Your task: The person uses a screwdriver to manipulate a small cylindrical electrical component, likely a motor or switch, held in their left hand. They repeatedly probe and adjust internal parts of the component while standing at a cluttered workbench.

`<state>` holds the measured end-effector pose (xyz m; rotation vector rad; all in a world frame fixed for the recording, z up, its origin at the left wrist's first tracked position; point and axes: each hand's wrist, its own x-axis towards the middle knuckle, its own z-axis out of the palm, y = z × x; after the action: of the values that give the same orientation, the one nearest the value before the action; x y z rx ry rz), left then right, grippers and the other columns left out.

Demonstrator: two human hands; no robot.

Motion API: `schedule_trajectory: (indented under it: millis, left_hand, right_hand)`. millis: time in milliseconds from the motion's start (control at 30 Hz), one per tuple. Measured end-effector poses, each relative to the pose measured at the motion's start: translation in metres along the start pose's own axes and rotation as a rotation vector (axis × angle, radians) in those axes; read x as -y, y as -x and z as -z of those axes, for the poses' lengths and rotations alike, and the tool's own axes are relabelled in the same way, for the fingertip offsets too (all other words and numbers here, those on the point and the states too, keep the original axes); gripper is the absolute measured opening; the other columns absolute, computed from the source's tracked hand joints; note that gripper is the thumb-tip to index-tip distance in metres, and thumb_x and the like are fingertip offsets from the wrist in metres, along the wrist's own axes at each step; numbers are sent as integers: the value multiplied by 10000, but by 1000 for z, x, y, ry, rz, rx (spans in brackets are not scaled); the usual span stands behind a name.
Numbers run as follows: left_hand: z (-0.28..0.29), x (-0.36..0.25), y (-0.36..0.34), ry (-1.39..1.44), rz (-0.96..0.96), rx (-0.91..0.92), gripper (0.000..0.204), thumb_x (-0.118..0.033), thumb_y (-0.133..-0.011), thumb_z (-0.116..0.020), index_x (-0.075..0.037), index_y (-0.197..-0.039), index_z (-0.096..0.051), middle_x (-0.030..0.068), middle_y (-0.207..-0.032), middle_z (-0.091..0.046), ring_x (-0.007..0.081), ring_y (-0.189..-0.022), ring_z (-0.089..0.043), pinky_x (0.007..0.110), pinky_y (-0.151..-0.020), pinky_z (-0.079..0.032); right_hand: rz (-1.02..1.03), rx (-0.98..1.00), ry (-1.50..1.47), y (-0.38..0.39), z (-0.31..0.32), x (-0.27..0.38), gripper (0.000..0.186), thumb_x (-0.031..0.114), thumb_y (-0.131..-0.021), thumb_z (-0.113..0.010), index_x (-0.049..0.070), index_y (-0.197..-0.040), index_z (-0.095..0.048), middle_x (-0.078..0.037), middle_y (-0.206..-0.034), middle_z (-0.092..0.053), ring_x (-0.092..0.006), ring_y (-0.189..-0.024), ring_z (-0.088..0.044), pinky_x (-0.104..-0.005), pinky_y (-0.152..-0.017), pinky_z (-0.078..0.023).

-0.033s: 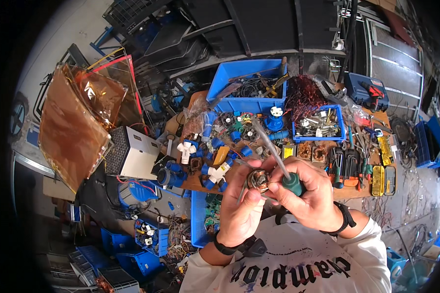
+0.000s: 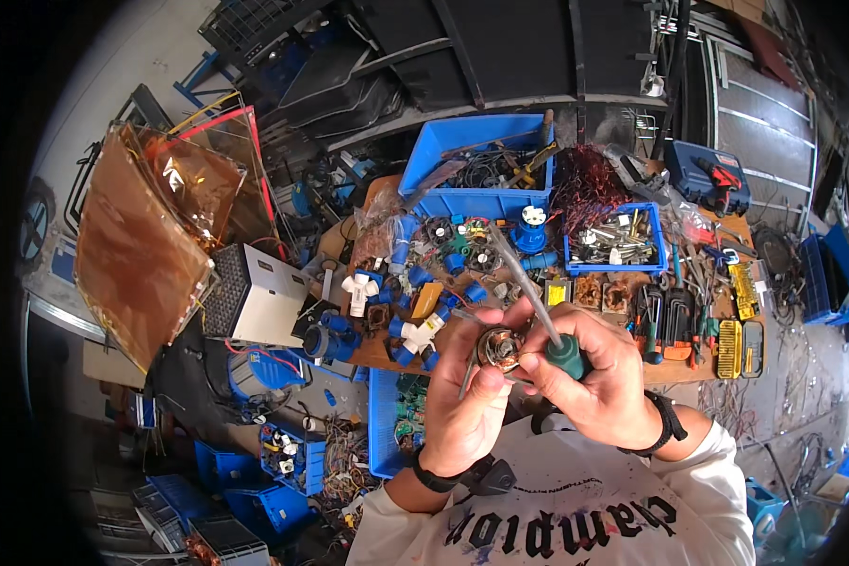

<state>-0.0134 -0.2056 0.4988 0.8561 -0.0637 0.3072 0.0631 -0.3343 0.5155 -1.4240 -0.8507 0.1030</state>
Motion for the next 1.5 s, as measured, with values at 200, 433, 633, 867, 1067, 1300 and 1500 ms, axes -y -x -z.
schedule_trajectory:
  millis: [200, 433, 633, 867, 1067, 1300, 1500]
  left_hand:
    - [8, 3, 0, -154, -94, 78, 545, -287, -917, -585, -38, -1338, -343, 213, -1421, -353, 257, -1252, -438, 392, -1048, -359]
    - [14, 15, -3, -203, -223, 56, 549, -249, -897, -621, -58, -1336, -354, 229, -1416, -356, 239, -1226, -461, 387, -1021, -388]
    - [15, 10, -3, -202, -274, 67, 574, -179, -868, -658, -65, -1344, -358, 248, -1420, -348, 249, -1249, -448, 366, -961, -446]
    - [15, -8, -3, -360, -264, 183, 676, -102, -785, -743, -33, -1340, -362, 260, -1441, -311, 309, -1316, -381, 423, -1052, -361]
    - [21, -19, -3, -313, -235, 234, 844, -485, -747, -728, 9, -1343, -393, 300, -1416, -324, 339, -1301, -393, 445, -1052, -334]
    - [5, -39, 6, -369, -58, 111, 505, 37, -835, -597, 28, -1302, -405, 259, -1440, -317, 257, -1256, -454, 357, -1002, -415]
    - [10, -37, 12, -394, -106, 134, 416, 81, -857, -546, 35, -1254, -431, 281, -1452, -279, 263, -1281, -429, 357, -997, -424]
  right_hand:
    - [15, -27, 37, 1, -2, 6, 142, 65, -803, -682, 9, -903, -598, -83, -830, -609, -202, -738, -616, -299, -639, -481]
    - [56, -67, 94, 3, -5, 7, 152, 69, -800, -686, 11, -908, -597, -83, -814, -593, -213, -699, -598, -302, -605, -468]
    - [51, -30, 146, 4, -1, 5, 177, 86, -803, -692, 3, -927, -597, -95, -808, -575, -226, -691, -587, -316, -589, -458]
    - [44, -28, 129, 2, 1, 7, 172, 92, -815, -683, -8, -925, -596, -105, -821, -577, -243, -709, -588, -330, -613, -461]
    - [73, 54, 118, 1, 6, 9, 178, 97, -810, -674, 2, -936, -593, -111, -830, -576, -258, -709, -589, -338, -613, -465]
    - [45, 121, 157, 2, 4, 9, 196, 136, -822, -651, 19, -962, -580, -119, -845, -570, -311, -721, -595, -368, -614, -473]
    - [-10, 162, 197, 2, 5, 14, 198, 165, -843, -630, 25, -970, -572, -128, -863, -576, -336, -753, -600, -393, -637, -475]
